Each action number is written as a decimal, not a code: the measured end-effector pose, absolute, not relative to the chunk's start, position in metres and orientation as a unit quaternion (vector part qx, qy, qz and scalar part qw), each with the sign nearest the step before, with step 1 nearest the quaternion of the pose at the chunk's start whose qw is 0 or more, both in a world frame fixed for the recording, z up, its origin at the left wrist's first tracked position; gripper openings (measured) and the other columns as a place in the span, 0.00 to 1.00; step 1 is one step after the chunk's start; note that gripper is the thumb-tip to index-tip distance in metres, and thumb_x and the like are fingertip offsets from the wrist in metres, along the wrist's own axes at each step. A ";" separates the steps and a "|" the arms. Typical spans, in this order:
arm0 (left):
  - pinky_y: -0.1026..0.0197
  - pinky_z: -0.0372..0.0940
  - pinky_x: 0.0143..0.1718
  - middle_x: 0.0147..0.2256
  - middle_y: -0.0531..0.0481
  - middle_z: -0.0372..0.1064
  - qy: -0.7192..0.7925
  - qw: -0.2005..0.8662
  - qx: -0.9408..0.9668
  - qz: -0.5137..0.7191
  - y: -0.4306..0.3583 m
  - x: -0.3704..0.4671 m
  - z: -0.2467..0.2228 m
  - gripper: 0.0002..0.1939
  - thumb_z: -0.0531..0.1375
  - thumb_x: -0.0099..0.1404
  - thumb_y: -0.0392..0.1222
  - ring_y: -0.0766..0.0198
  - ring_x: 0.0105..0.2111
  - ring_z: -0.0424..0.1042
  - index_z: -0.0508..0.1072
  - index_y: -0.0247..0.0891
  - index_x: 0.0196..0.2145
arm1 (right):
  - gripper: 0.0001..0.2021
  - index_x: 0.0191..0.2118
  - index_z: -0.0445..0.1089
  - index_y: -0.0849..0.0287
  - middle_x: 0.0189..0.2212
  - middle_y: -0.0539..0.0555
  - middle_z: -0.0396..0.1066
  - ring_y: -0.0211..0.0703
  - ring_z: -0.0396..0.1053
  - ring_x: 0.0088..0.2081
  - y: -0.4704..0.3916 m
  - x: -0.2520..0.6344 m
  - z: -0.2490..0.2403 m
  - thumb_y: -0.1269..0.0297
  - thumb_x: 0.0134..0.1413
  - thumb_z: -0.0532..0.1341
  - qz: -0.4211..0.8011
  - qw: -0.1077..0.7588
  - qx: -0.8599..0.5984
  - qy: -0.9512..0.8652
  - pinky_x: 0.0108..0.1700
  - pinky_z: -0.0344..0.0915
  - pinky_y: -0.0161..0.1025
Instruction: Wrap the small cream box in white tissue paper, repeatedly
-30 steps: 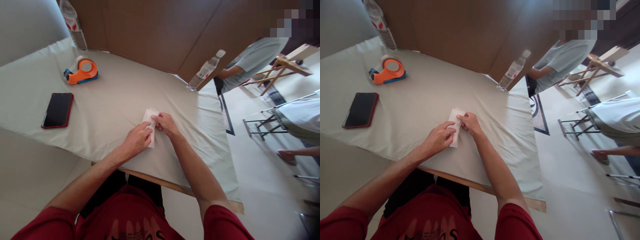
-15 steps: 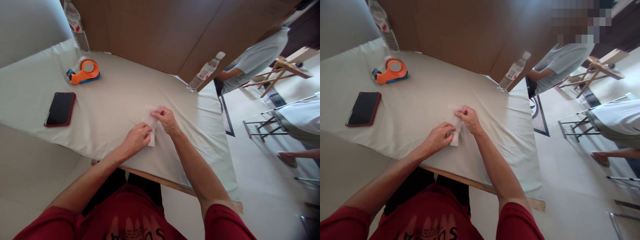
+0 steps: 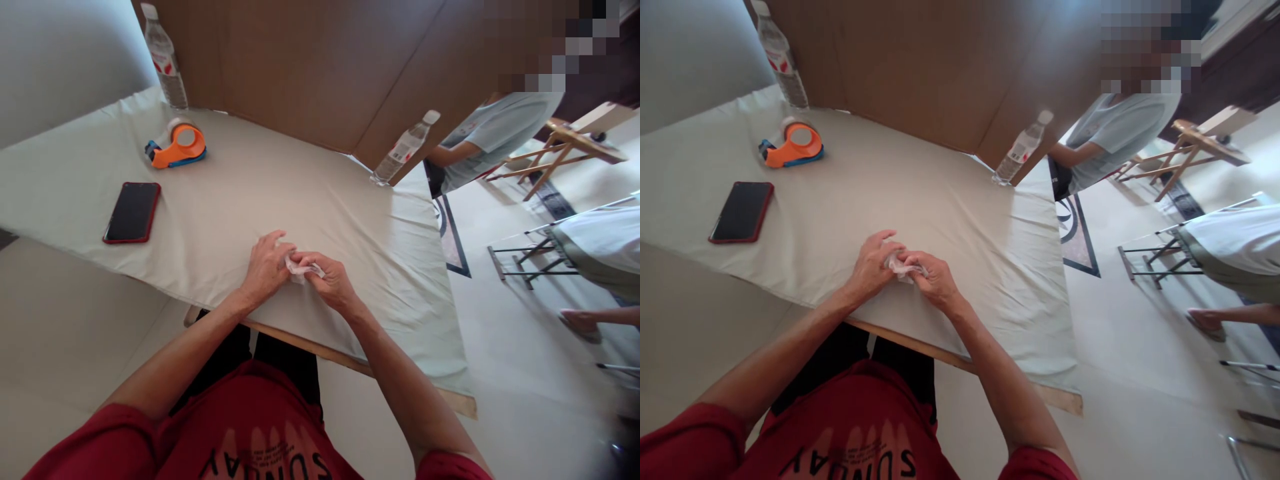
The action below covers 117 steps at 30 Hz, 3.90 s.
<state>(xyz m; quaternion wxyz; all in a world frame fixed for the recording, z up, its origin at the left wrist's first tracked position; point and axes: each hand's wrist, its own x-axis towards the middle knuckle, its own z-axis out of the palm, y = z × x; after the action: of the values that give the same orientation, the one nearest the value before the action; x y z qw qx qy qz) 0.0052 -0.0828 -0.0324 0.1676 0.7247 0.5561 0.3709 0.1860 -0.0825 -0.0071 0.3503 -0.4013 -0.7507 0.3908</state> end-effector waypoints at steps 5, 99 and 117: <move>0.47 0.63 0.63 0.56 0.39 0.73 0.439 0.297 0.783 0.325 -0.077 -0.028 -0.033 0.20 0.59 0.63 0.35 0.54 0.59 0.70 0.75 0.38 0.53 | 0.07 0.43 0.73 0.52 0.52 0.57 0.78 0.49 0.73 0.58 -0.090 0.190 -0.025 0.66 0.61 0.60 0.288 0.361 -0.352 -0.814 0.62 0.67 0.51; 0.63 0.63 0.30 0.31 0.49 0.73 0.564 0.383 0.631 0.371 -0.067 -0.013 -0.026 0.16 0.60 0.58 0.50 0.65 0.27 0.67 0.77 0.34 0.37 | 0.15 0.38 0.77 0.59 0.34 0.54 0.77 0.42 0.71 0.35 -0.055 0.187 -0.019 0.55 0.62 0.57 0.355 0.338 -0.500 -0.714 0.38 0.64 0.38; 0.62 0.65 0.37 0.34 0.48 0.77 0.455 0.361 0.726 0.368 -0.058 -0.018 -0.027 0.12 0.56 0.63 0.41 0.64 0.33 0.72 0.80 0.37 0.37 | 0.14 0.34 0.76 0.57 0.34 0.55 0.74 0.45 0.70 0.38 -0.059 0.171 -0.030 0.57 0.62 0.56 0.328 0.374 -0.533 -0.685 0.44 0.66 0.40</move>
<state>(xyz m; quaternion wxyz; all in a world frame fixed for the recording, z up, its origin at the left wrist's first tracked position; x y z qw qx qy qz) -0.0182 -0.0581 -0.0269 0.3611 0.7257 0.4554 0.3682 0.1707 -0.0592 -0.0302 0.3736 -0.5330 -0.6847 0.3279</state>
